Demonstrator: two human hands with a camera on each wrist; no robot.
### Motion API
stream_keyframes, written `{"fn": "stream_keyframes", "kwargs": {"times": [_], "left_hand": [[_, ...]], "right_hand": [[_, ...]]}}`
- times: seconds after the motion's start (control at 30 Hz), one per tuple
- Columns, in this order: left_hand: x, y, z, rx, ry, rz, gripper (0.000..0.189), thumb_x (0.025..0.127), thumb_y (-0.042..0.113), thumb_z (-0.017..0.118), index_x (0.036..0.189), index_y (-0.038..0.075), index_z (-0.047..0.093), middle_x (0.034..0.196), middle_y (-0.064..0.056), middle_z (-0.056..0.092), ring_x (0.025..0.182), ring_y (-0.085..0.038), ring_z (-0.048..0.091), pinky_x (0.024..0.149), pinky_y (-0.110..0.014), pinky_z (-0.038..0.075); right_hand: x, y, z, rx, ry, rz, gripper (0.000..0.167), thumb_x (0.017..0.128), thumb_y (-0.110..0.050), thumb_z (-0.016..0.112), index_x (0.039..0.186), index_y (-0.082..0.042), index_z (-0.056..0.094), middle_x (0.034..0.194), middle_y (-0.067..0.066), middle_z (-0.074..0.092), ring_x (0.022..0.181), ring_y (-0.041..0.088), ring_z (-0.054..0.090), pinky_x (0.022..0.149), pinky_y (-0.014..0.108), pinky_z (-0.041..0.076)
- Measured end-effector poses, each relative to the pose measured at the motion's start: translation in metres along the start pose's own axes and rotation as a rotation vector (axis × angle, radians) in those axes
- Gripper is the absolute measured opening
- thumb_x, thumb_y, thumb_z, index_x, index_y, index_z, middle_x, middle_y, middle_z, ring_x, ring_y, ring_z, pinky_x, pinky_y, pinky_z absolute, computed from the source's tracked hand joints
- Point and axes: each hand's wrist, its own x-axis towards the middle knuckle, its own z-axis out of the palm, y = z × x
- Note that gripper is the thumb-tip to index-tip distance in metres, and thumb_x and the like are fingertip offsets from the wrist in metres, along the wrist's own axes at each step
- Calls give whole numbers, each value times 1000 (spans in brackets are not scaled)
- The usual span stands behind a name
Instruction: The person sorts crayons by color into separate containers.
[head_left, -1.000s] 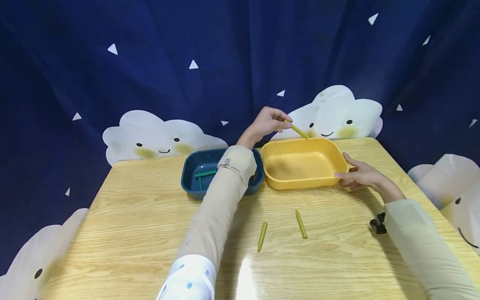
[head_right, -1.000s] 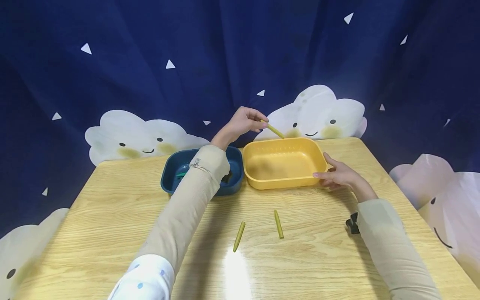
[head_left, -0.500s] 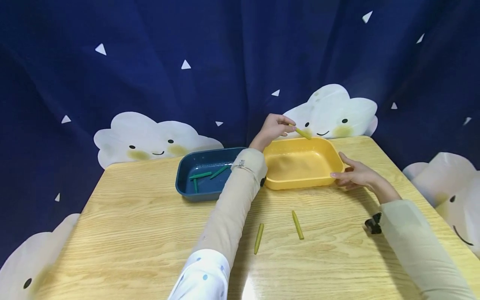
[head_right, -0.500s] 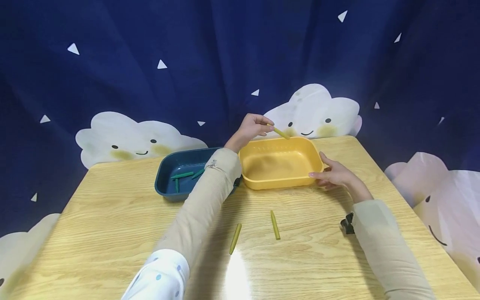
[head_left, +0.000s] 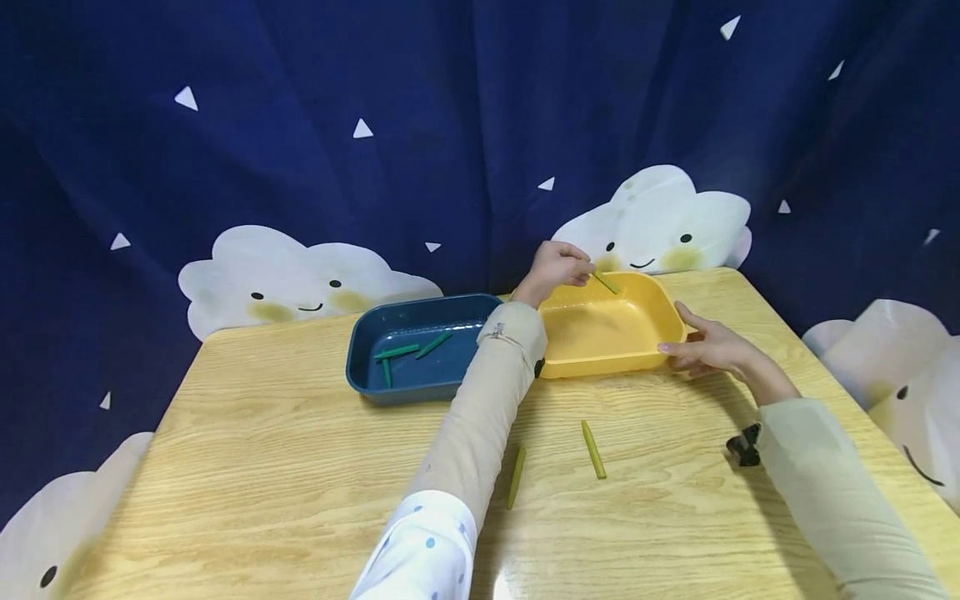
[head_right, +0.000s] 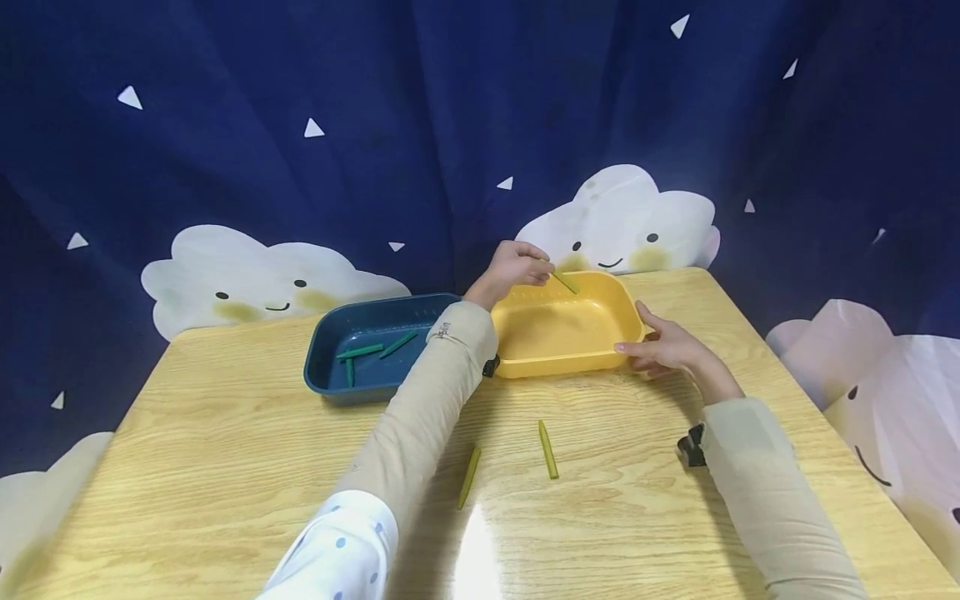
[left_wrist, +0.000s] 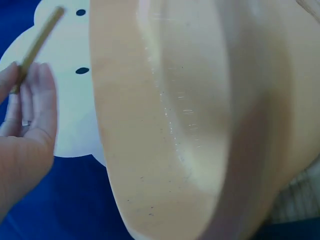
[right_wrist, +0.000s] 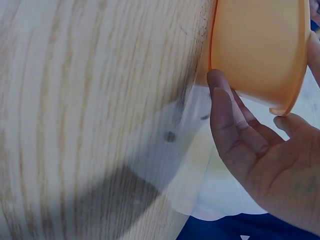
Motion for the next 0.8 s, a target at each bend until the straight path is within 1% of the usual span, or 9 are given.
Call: {"fn": "stream_keyframes", "kwargs": {"times": [0.07,0.13,0.2,0.3,0.37,0.53,0.63,0.7,0.8], "left_hand": [[-1,-3,1,-11,-12,-74,12,78,-6,65,89,-11,62,77,-17,63,62,-21,60,64,-29,53],[-3,-5,0,11,-24,-148,10,78,-7,64,87,-10,62,74,-16,63,60,-21,59,64,-30,53],[-3,-7,0,31,-34,-195,9,77,-8,64,86,-9,62,71,-14,61,57,-19,58,65,-31,53],[-4,-9,1,74,-28,-231,8,78,-8,62,86,-9,61,67,-12,60,55,-18,57,65,-32,53],[-3,-10,2,112,-7,-251,7,77,-9,61,85,-9,60,65,-12,59,54,-19,57,65,-32,53],[3,-13,4,252,53,-363,6,77,-9,61,82,-8,57,61,-15,60,52,-21,60,61,-31,53],[7,-15,5,312,57,-418,5,78,-9,60,84,-8,59,63,-16,61,52,-22,61,57,-29,53],[9,-17,5,338,54,-434,8,79,-9,60,86,-9,60,64,-16,61,52,-22,62,54,-27,52],[12,-17,4,407,74,-430,11,78,-6,63,89,-8,60,68,-16,63,54,-22,63,50,-25,51]], "right_hand": [[-1,0,1,7,-3,-1,96,88,-30,60,142,-11,-17,117,37,48,90,33,62,74,44,50],[-1,-1,1,12,-7,-3,96,88,-30,60,142,-11,-17,117,37,48,91,34,62,74,45,50],[-2,-1,1,10,-10,-4,97,88,-30,60,142,-11,-18,116,36,49,91,34,62,74,45,50],[-3,-2,0,6,-10,-1,97,88,-31,61,142,-11,-17,116,36,49,90,33,62,74,45,50],[-4,-2,0,-1,-3,1,97,87,-32,61,143,-12,-16,115,35,50,90,33,62,74,44,50],[-4,-3,0,-13,4,2,96,88,-32,61,143,-12,-16,115,34,51,89,32,62,73,43,51],[-4,-3,1,-9,-1,-5,96,88,-31,60,143,-11,-16,115,35,50,90,33,62,73,43,51],[-4,-3,1,-7,-1,-7,96,88,-30,60,143,-11,-16,114,34,51,89,32,62,73,44,51],[-4,-3,1,-8,3,1,96,88,-31,61,143,-11,-16,112,32,53,89,31,62,73,43,51]]}}
